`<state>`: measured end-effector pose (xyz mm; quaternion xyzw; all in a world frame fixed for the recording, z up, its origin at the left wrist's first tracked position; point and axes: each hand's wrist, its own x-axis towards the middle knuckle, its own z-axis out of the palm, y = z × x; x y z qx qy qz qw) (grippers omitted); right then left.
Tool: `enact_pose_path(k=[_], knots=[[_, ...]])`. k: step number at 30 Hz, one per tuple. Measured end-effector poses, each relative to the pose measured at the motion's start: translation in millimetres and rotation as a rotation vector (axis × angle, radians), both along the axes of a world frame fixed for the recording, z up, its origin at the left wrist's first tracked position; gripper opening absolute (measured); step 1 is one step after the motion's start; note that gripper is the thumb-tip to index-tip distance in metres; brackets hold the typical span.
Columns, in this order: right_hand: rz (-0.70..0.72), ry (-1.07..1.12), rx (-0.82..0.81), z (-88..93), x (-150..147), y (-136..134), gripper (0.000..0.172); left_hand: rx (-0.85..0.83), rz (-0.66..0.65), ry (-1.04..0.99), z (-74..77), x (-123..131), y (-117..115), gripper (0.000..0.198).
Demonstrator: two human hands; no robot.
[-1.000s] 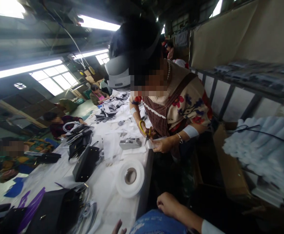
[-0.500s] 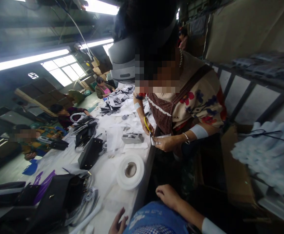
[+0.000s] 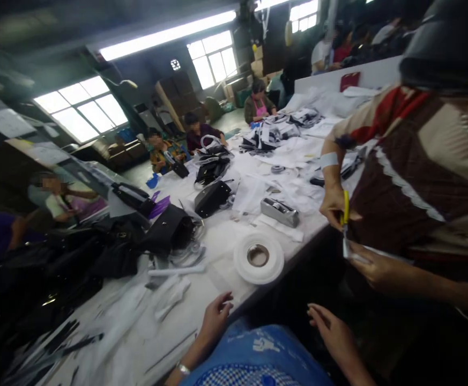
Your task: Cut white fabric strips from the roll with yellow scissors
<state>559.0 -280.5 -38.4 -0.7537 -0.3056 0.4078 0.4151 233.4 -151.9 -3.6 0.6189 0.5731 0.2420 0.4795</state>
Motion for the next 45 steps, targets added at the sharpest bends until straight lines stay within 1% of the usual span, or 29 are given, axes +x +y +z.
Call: enact_pose_path(k=[3,5,10,13,16,19,21,23,25,29,32,34,37,40,42,45], knots=[[0.017,-0.008,-0.022,-1.1,9.4,6.9,0.054,-0.003,0.04,-0.017,-6.5,-1.8,1.4,0.045],[0.015,-0.004,-0.022,2.7,12.8,11.9,0.054,-0.019,0.054,-0.036,-10.6,-3.2,3.2,0.046],[0.004,0.014,0.024,26.7,9.3,19.9,0.051,-0.091,0.054,-0.054,-17.5,-5.7,8.6,0.052],[-0.012,0.013,0.055,34.0,8.9,21.9,0.047,-0.145,0.012,-0.063,-21.7,-3.9,14.7,0.059],[-0.062,0.008,0.072,31.6,11.5,16.0,0.045,-0.169,-0.067,-0.029,-24.1,1.0,17.6,0.061],[-0.105,-0.016,0.071,30.3,13.8,4.5,0.042,-0.148,-0.131,0.024,-22.0,8.4,17.5,0.06],[-0.115,-0.046,0.074,36.0,15.1,-2.5,0.039,-0.14,-0.162,0.043,-16.9,16.3,17.8,0.061],[-0.135,-0.108,0.101,48.6,17.0,-7.5,0.036,-0.15,-0.182,0.036,-8.2,29.1,18.1,0.062],[-0.171,-0.219,0.165,66.5,20.3,-10.3,0.032,-0.184,-0.204,-0.014,3.9,49.0,17.8,0.063],[-0.235,-0.537,0.347,105.4,33.5,-9.7,0.024,-0.313,-0.313,-0.192,30.3,106.7,16.4,0.063],[-0.28,-0.757,0.44,129.1,47.9,-4.7,0.019,-0.297,-0.419,-0.31,45.5,152.3,18.1,0.057],[-0.31,-0.853,0.468,141.2,57.4,0.4,0.021,-0.264,-0.462,-0.368,54.5,177.8,19.8,0.057],[-0.293,-0.925,0.473,153.7,69.6,10.0,0.029,-0.254,-0.471,-0.417,68.3,206.6,20.2,0.063],[-0.226,-0.951,0.455,159.4,79.3,21.0,0.036,-0.283,-0.453,-0.445,80.0,225.6,17.7,0.065],[-0.189,-0.953,0.432,160.4,85.5,28.3,0.04,-0.309,-0.433,-0.471,83.6,234.4,15.6,0.065],[-0.098,-0.905,0.361,159.7,94.9,38.4,0.047,-0.337,-0.392,-0.514,82.3,243.7,12.6,0.07]])
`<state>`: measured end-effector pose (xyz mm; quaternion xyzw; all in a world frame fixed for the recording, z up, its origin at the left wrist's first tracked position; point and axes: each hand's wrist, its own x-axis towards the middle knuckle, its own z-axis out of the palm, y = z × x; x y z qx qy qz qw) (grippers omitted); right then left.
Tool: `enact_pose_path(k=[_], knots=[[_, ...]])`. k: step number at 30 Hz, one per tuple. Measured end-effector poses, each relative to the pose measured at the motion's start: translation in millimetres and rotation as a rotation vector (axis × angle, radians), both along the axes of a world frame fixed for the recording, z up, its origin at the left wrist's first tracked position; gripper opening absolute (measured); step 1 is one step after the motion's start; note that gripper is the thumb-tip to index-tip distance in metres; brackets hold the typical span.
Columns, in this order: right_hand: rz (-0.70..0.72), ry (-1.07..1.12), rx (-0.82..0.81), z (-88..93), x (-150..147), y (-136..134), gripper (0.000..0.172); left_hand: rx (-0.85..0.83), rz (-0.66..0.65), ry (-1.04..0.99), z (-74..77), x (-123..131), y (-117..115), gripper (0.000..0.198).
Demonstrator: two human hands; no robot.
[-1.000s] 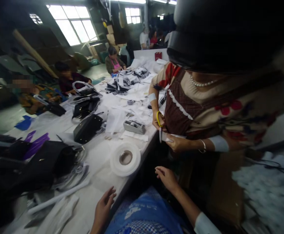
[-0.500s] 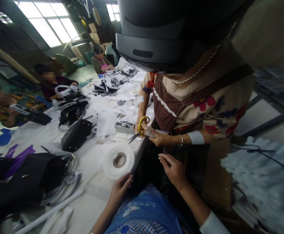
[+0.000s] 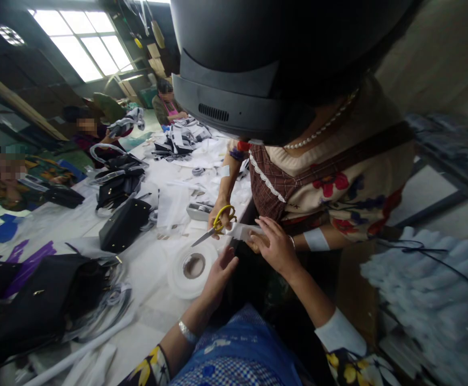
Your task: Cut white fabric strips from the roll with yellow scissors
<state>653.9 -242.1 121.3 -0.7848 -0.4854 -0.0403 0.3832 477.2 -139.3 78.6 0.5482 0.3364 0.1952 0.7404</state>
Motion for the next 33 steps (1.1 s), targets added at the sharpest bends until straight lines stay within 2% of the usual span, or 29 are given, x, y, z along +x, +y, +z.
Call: enact_pose_path(k=[4,7,10,13,16,18,20,24,28,33], knots=[[0.122,0.068,-0.124,-2.9,8.6,10.2,0.055,-0.035,0.039,-0.045,-4.3,6.6,-3.5,0.075],[0.218,0.106,-0.154,-5.2,6.0,15.7,0.056,0.005,0.086,-0.096,-3.2,5.9,-3.8,0.064],[0.308,0.188,-0.161,-8.8,-5.9,20.8,0.05,0.035,0.202,-0.021,-2.0,-0.7,-0.7,0.05],[0.347,0.35,-0.167,-15.8,-23.7,25.7,0.042,-0.003,0.271,0.078,-4.3,-11.8,2.6,0.045],[0.368,0.608,-0.194,-24.9,-44.5,29.2,0.039,-0.149,0.272,0.049,-8.5,-27.0,3.1,0.044],[0.399,0.792,-0.234,-30.4,-60.1,30.6,0.041,-0.251,0.253,0.0,-10.6,-39.6,1.9,0.044],[0.433,0.918,-0.275,-35.3,-77.0,31.2,0.043,-0.275,0.232,-0.026,-12.0,-54.4,-0.4,0.044],[0.479,0.969,-0.394,-47.1,-111.0,29.6,0.041,-0.132,0.245,0.04,-17.9,-90.2,-7.6,0.044],[0.54,1.032,-0.504,-62.7,-143.9,35.9,0.04,-0.051,0.389,0.144,-32.6,-135.4,-11.3,0.043],[0.603,1.191,-0.595,-74.8,-201.0,63.3,0.043,-0.251,0.656,0.131,-46.9,-199.5,-10.9,0.043]])
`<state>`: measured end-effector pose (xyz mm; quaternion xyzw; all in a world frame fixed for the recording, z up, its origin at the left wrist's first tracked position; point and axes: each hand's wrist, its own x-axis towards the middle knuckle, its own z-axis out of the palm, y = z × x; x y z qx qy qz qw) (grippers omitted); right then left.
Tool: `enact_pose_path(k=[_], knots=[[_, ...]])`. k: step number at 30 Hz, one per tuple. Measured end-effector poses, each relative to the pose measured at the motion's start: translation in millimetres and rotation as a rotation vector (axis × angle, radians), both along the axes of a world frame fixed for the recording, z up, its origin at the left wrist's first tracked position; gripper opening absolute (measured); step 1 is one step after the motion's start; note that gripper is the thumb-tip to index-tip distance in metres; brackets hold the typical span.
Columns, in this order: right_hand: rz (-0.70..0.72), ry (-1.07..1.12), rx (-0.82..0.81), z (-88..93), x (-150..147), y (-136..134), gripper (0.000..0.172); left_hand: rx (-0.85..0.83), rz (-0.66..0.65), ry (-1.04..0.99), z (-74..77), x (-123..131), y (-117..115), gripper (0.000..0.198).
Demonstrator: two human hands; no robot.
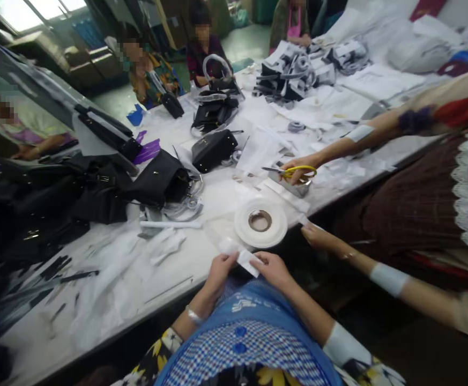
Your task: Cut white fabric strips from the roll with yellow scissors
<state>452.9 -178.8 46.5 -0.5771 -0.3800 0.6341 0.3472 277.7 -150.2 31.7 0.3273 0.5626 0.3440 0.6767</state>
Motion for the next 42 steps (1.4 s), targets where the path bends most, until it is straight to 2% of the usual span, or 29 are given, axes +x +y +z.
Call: enact_pose_path(k=[4,7,12,16,19,24,27,31,34,37,40,42], knots=[[-0.018,0.184,-0.161,-15.0,-53.6,22.2,0.046,-0.112,0.208,-0.03,-9.7,-49.7,-0.7,0.041],[-0.019,0.226,-0.216,-30.2,-89.6,38.3,0.046,-0.145,0.356,-0.047,-19.0,-84.7,0.1,0.035],[0.112,0.092,-0.134,-46.6,-134.8,59.5,0.042,-0.151,0.574,-0.065,-26.4,-137.4,1.3,0.022],[0.238,-0.069,-0.009,-61.1,-159.4,82.1,0.039,-0.135,0.723,-0.031,-32.6,-179.8,9.3,0.026],[0.35,-0.163,0.103,-67.9,-180.6,104.1,0.035,-0.062,0.708,0.078,-40.8,-211.7,17.5,0.032],[0.469,-0.439,0.342,-67.1,-226.7,144.8,0.029,0.07,0.688,0.295,-52.7,-258.4,38.2,0.041],[0.509,-0.542,0.384,-72.8,-256.1,168.8,0.025,0.096,0.689,0.397,-58.9,-281.7,53.8,0.042],[0.527,-0.552,0.405,-86.7,-285.7,189.2,0.024,0.097,0.698,0.511,-69.0,-305.7,65.8,0.037],[0.515,-0.551,0.404,-96.0,-294.6,194.2,0.031,0.125,0.64,0.624,-75.2,-317.7,66.2,0.032],[0.494,-0.552,0.408,-103.0,-290.7,191.9,0.043,0.208,0.571,0.835,-75.7,-322.2,61.4,0.037],[0.455,-0.553,0.438,-106.8,-278.6,183.0,0.043,0.368,0.474,1.089,-72.8,-315.3,53.7,0.036],[0.421,-0.527,0.472,-107.2,-269.6,173.4,0.039,0.487,0.347,1.146,-73.0,-304.8,48.9,0.031]])
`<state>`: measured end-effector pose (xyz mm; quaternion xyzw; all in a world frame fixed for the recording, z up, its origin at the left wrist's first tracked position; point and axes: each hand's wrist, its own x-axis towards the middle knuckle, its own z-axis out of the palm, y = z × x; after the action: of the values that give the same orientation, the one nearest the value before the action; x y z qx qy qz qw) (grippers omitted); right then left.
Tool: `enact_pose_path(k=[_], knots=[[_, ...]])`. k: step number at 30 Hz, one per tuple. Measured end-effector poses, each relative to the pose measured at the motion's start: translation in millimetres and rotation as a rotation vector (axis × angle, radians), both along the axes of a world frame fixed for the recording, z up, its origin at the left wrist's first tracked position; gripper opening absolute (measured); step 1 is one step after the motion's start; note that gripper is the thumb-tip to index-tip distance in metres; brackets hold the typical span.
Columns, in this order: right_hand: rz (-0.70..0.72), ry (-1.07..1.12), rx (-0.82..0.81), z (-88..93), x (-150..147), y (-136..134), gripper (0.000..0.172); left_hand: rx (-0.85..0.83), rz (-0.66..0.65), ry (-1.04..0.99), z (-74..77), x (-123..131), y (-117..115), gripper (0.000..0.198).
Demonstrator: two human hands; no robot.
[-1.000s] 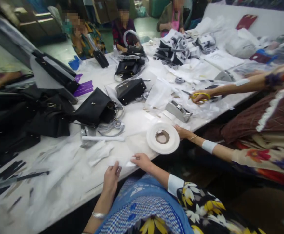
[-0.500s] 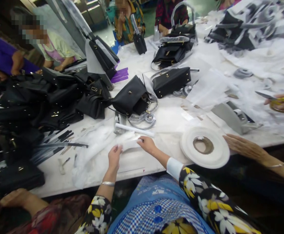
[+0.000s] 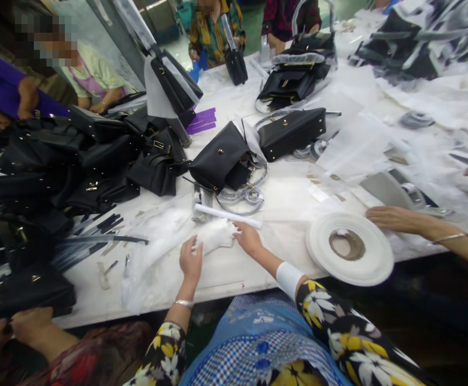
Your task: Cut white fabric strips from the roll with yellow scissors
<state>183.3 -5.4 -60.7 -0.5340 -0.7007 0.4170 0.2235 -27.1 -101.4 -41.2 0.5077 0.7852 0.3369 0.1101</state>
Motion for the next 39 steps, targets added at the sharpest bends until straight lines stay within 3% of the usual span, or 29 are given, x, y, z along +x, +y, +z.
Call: enact_pose_path(k=[3,6,10,16,22,31,36,39], knots=[[-0.013,0.08,0.0,0.9,11.1,-18.9,0.034,-0.04,-0.234,0.077,-7.2,16.5,-3.1,0.027],[-0.008,0.116,-0.076,1.2,21.0,-40.0,0.032,-0.117,-0.356,0.154,-19.5,23.6,0.6,0.029],[0.015,0.136,-0.192,0.8,39.2,-66.8,0.031,-0.162,-0.379,0.181,-30.0,18.2,7.7,0.032],[-0.012,0.148,-0.306,3.5,73.5,-106.1,0.034,-0.111,-0.384,0.173,-31.3,8.8,1.6,0.035],[-0.157,0.12,-0.325,8.0,108.9,-133.9,0.032,-0.045,-0.375,0.092,-26.8,16.8,-1.7,0.04],[-0.562,0.247,-0.229,24.6,172.3,-161.8,0.033,-0.094,-0.53,-0.239,-7.8,88.7,12.6,0.043],[-0.733,0.299,-0.182,25.7,205.5,-180.4,0.036,-0.248,-0.613,-0.566,-1.3,142.6,27.0,0.051],[-0.857,0.33,-0.184,27.7,218.3,-190.0,0.042,-0.339,-0.666,-0.726,11.0,177.7,34.5,0.056]])
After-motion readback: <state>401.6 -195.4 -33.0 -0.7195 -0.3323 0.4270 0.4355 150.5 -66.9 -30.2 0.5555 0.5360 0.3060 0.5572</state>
